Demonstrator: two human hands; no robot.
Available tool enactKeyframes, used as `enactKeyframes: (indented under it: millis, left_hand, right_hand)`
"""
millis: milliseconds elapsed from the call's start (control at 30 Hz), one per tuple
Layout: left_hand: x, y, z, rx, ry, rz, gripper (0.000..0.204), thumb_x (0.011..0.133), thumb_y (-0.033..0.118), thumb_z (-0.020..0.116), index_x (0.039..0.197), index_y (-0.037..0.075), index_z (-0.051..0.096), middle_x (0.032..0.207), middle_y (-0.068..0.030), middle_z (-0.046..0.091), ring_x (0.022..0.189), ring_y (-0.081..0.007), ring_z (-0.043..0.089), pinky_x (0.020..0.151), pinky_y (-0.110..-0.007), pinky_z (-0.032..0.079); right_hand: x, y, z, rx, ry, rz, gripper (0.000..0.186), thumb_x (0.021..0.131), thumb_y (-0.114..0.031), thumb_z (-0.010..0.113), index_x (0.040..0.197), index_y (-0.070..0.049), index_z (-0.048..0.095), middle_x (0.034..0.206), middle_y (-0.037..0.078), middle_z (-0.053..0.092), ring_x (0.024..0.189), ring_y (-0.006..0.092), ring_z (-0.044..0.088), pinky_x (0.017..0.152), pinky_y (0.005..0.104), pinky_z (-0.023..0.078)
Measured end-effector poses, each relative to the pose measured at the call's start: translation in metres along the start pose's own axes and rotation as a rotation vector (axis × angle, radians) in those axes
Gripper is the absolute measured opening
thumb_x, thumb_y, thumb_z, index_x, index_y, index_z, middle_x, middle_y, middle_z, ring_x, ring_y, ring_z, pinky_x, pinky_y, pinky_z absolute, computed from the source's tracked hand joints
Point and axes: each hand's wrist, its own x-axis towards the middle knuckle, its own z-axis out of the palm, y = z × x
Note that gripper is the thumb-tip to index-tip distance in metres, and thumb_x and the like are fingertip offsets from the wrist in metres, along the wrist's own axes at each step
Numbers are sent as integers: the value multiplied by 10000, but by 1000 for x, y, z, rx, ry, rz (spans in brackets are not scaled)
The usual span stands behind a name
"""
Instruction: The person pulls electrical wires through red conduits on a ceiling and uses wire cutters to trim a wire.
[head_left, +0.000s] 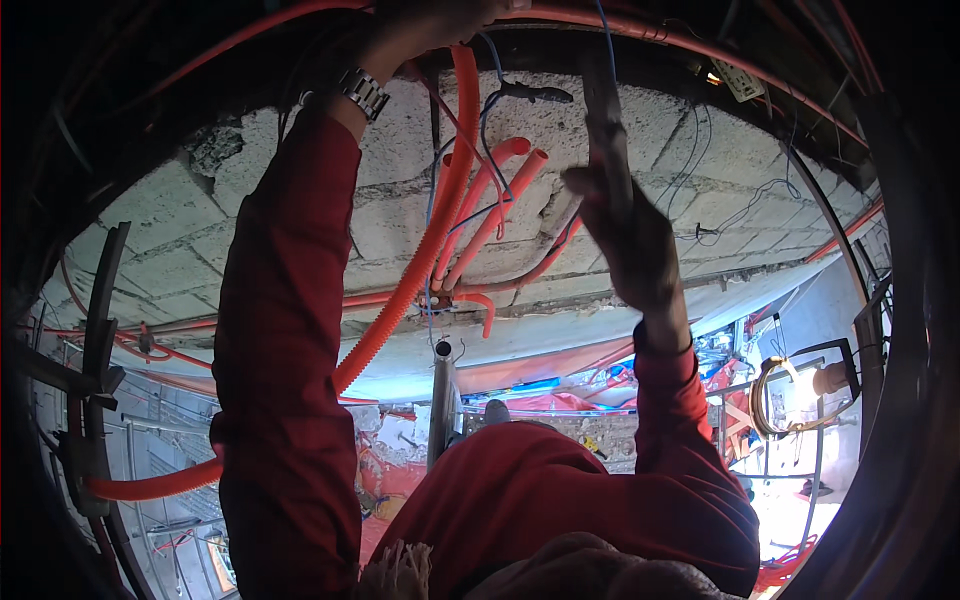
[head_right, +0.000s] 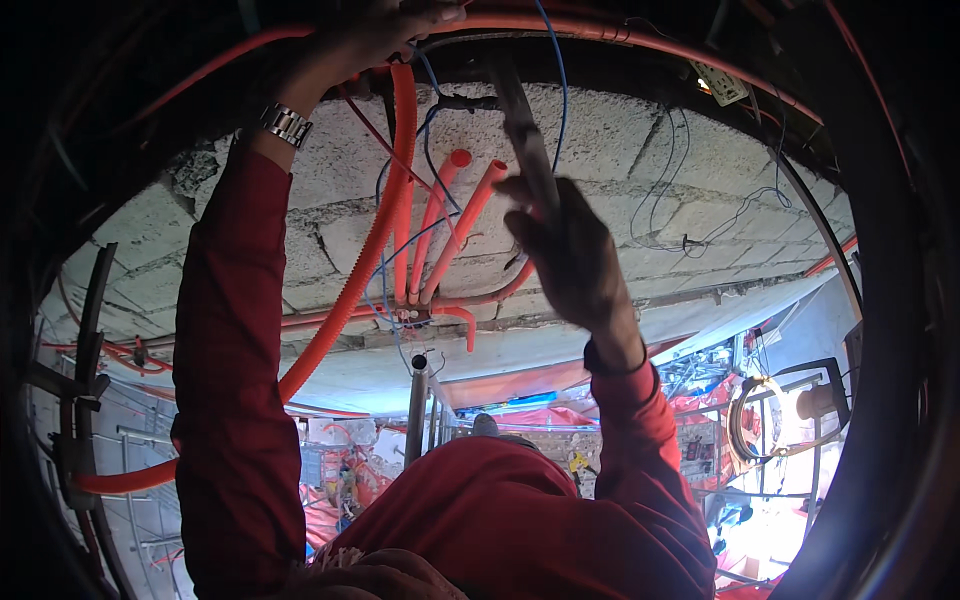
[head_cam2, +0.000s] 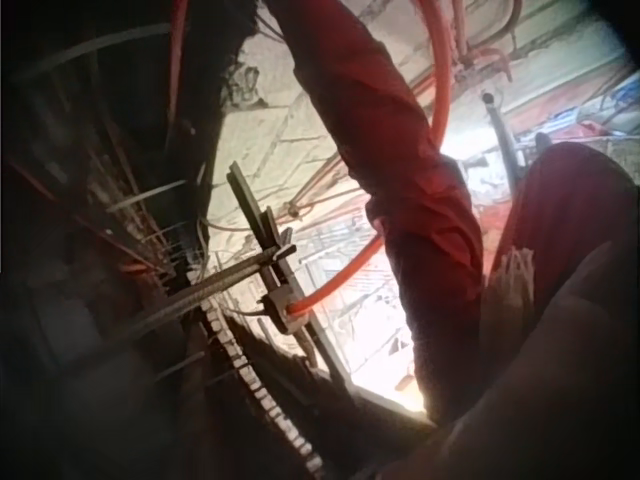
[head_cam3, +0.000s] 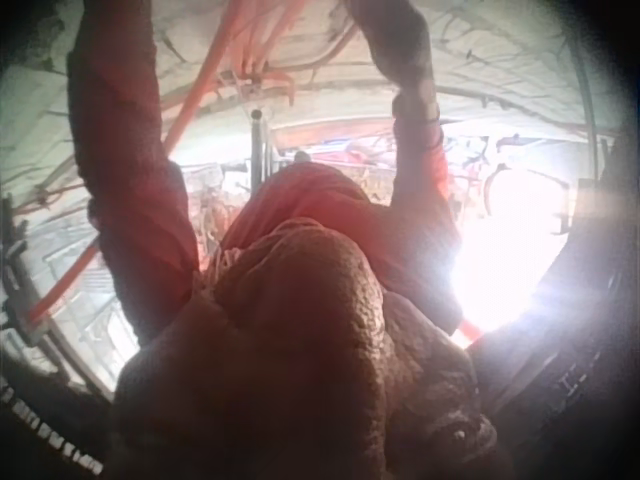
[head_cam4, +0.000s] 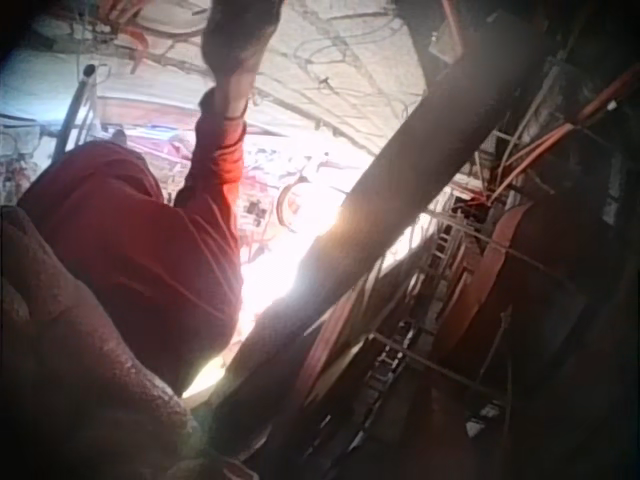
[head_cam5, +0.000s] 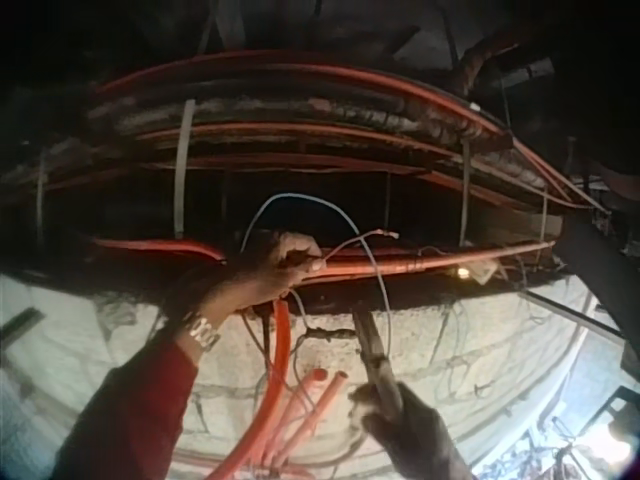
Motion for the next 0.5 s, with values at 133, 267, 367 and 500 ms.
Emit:
enactKeyframes:
  millis: [133,267,367,500]
  left_hand:
    - [-1,-60,1,-238,-46,8,306,1034,346,652,1075,44,626,859,-6,622,712,-68,540,620,-266,429]
    - [-5,-64,15,-195,100,83,350,1034,337,660,1232,63,572,992,-22,606,756,-73,510,648,-252,433]
    - [0,-68,13,-257,2,-12,385,1023,283,683,1310,65,548,1051,-43,608,824,-94,537,712,-260,474]
    - [3,-69,21,-426,33,151,356,1012,230,692,1295,48,574,1078,-55,629,869,-107,569,736,-279,478]
  right_hand:
    - [62,14,-1,49,-60,-106,555,1022,-115,605,1552,-110,443,1145,129,716,835,182,648,797,314,539]
    - [98,20,-8,-258,-74,-250,640,1054,-169,556,1632,-196,284,1181,170,716,930,278,697,841,345,545]
    - [105,18,-9,-325,-113,-277,612,1071,-242,523,1631,-191,282,1242,189,705,993,293,709,866,357,536]
    - [104,10,-12,-276,-106,-184,550,1074,-306,511,1584,-149,376,1277,180,700,954,250,696,849,350,525]
